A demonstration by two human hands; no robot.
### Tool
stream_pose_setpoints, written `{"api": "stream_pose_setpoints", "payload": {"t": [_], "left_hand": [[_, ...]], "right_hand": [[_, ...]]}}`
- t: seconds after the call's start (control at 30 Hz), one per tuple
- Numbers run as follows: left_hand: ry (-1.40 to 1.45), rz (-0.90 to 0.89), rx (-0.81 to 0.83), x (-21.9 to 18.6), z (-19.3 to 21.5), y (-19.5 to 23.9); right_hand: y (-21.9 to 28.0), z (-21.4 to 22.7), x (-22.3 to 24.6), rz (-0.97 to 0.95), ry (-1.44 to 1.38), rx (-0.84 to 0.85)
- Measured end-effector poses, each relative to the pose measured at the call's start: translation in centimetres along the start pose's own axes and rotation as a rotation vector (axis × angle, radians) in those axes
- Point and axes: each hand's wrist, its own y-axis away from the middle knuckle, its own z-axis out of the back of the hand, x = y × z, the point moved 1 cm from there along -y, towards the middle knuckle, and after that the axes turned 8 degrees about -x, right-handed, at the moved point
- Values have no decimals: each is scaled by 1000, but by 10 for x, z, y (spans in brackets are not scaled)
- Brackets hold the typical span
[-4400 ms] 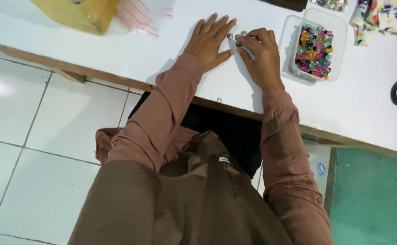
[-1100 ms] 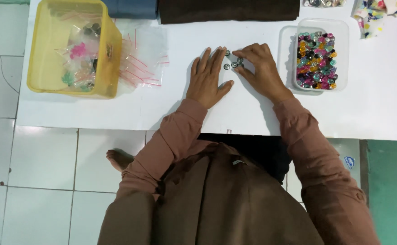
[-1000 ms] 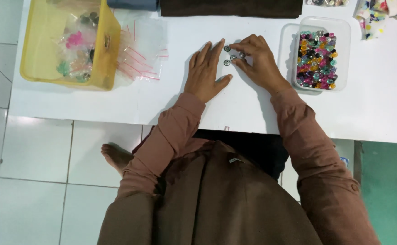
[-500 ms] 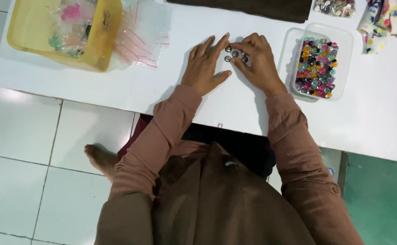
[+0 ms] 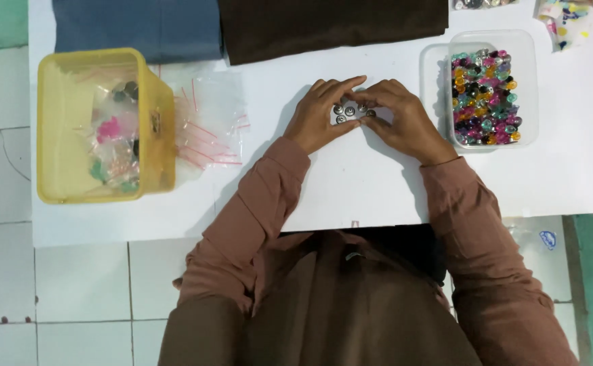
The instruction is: Sorting small colorful beads and placing them into small plastic zip-lock bags
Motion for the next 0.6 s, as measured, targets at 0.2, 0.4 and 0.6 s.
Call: {"api": "stream_pose_setpoints", "payload": {"t": [0.2, 0.4, 0.6], "left_hand": [[-122, -56, 58, 7, 5, 8], [49, 63, -14, 11, 0, 9], [73, 76, -37, 0, 1, 7]], "right_hand": [[0, 10, -1, -39, 44, 99], [2, 2, -2, -71, 41, -17], [7, -6, -6, -14, 8, -101]]}}
